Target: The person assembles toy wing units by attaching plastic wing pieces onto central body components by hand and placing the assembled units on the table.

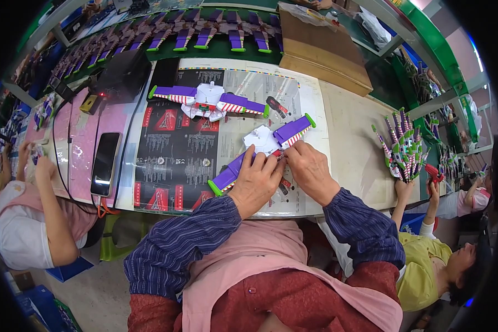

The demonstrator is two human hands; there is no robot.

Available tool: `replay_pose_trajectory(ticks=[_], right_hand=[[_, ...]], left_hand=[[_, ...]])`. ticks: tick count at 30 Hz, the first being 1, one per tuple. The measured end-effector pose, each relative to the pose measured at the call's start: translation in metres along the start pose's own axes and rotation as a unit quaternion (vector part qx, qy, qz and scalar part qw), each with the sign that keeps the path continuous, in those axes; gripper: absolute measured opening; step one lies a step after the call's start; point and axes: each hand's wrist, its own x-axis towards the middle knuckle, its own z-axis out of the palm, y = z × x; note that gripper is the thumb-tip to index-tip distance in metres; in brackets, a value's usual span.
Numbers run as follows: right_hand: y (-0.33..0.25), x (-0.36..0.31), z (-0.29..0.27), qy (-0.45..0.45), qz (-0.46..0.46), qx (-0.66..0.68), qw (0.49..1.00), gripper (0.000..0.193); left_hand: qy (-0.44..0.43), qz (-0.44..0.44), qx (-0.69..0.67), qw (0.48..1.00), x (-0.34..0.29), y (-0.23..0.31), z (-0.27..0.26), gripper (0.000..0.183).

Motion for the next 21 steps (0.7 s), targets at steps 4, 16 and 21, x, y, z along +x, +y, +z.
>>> replay_pose_trajectory(ticks=[4,16,21], right_hand=[[0.007,0.001,0.001,-0.022,-0.007,0.022,0.999,0.015],[0.01,-0.003,0.01,0.002,-0.017,0.041,0.999,0.02],[0.01,-0.002,0.007,-0.003,-0.005,0.04,0.999,0.025]], left_hand=[[-0.008,-0.004,0.014,1.0,0.0,-0.001,0.001,0.044],[-0.007,-0.012,0.013,1.0,0.0,0.0,0.003,0.044],[-0.01,-0.021,-0.018,1.0,0.003,-0.001,0.001,0.045]])
